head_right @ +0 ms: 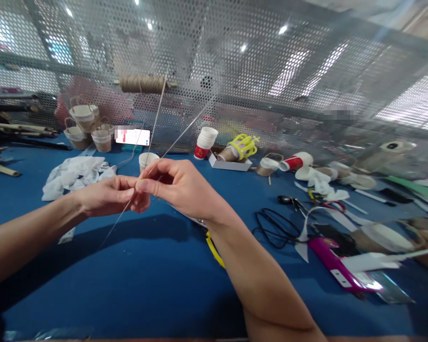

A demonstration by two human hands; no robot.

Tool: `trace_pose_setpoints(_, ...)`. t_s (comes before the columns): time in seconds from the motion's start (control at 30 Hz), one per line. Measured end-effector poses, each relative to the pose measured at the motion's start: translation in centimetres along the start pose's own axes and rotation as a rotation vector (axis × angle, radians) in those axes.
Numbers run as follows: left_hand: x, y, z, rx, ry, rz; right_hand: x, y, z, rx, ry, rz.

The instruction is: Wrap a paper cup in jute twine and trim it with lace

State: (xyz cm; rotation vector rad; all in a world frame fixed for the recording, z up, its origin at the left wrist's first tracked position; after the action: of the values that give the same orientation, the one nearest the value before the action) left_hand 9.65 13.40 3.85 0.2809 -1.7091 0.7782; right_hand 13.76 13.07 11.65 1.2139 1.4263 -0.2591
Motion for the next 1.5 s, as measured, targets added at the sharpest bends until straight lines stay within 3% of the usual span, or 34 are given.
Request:
trace_pose_setpoints(0.13, 1.6, 0.8, 0.2, 0.153, -0.084, -0.253, 0.0, 0.6, -0.1, 0.062, 0.028, 0.07)
trace_pose_setpoints(0.23, 4.2, 1.3, 1.1, 0.384, -0.209, -0.7, 0.3, 1.1, -0.3, 0.187, 0.072, 0.196)
trace_pose_setpoints(0.33, 7.4, 0.2, 2.9, 0.658, -0.361, -1.276, 0.2, 1.7, -0.2, 0.344, 0.109, 0.317)
trace_pose_setpoints(0.4, 8.2, -0.4, 3.4, 0.704, -0.385, -1.403, 0.0, 1.8, -0.1, 0.374, 0.126, 0.326)
trace_pose_setpoints(0.47, 7.9, -0.1, 3.0, 0.608, -0.337, -1.231, 0.0, 1.8, -0.3, 0.319, 0.116, 0.266)
trace_pose_setpoints(0.6, 6.5, 0.5, 1.8, 0.327, -0.288, -0.603, 0.2, 2.1, -0.4, 0.195, 0.09, 0.098)
trace_pose_setpoints(0.7, 3.5, 0.2, 0.7, 0.142, -0.111, -0.25, 0.1, 1.9, -0.5, 0.155, 0.096, 0.029)
trace_pose_setpoints(0.77, 2.0, -0.1, 0.4, 0.086, -0.019, -0.152, 0.2, 1.5, -0.6, 0.128, 0.091, 0.009)
trace_pose_setpoints(0.83, 1.8, 0.0, 0.4, 0.102, -0.02, -0.199, 0.3, 1.1, -0.7, 0.114, 0.087, 0.001)
trace_pose_setpoints(0.9, 2.6, 0.4, 0.5, 0.17, -0.066, -0.423, 0.8, 0.9, -0.8, 0.114, 0.074, 0.001)
trace_pose_setpoints(1.0, 5.2, 0.9, 1.3, 0.408, -0.19, -1.045, 2.6, 0.8, -1.3, 0.156, -0.002, 0.002)
trace_pose_setpoints(1.07, 6.9, 0.3, 2.0, 0.581, -0.28, -1.468, 4.0, 0.8, -1.5, 0.205, -0.063, -0.015)
trace_pose_setpoints(1.13, 7.5, -0.3, 2.4, 0.665, -0.307, -1.68, 4.7, 0.9, -1.6, 0.236, -0.095, -0.04)
trace_pose_setpoints(1.2, 7.2, 0.3, 2.2, 0.619, -0.24, -1.57, 4.6, 0.9, -1.6, 0.223, -0.085, -0.057)
trace_pose_setpoints(1.3, 5.6, 1.5, 1.5, 0.392, -0.142, -1.022, 3.3, 1.3, -1.4, 0.171, -0.026, -0.076)
trace_pose_setpoints(1.37, 5.0, 1.5, 1.1, 0.266, -0.153, -0.682, 2.6, 1.7, -1.2, 0.152, 0.012, -0.117)
trace_pose_setpoints(1.5, 2.4, 0.8, 0.4, 0.062, -0.058, -0.22, 2.2, 1.4, -1.1, 0.09, 0.041, -0.197)
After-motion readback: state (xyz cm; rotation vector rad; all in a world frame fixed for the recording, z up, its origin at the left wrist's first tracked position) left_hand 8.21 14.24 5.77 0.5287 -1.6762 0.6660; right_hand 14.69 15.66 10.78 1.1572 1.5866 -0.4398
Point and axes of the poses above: each hand's wrist, its own z-axis away from the middle knuckle, its own y-axis out of the back of the hand, x = y × z, the point moved 10 cm from there along -z, towards the middle knuckle, and after that the axes turned 4 degrees about z, right-handed, at the moved point
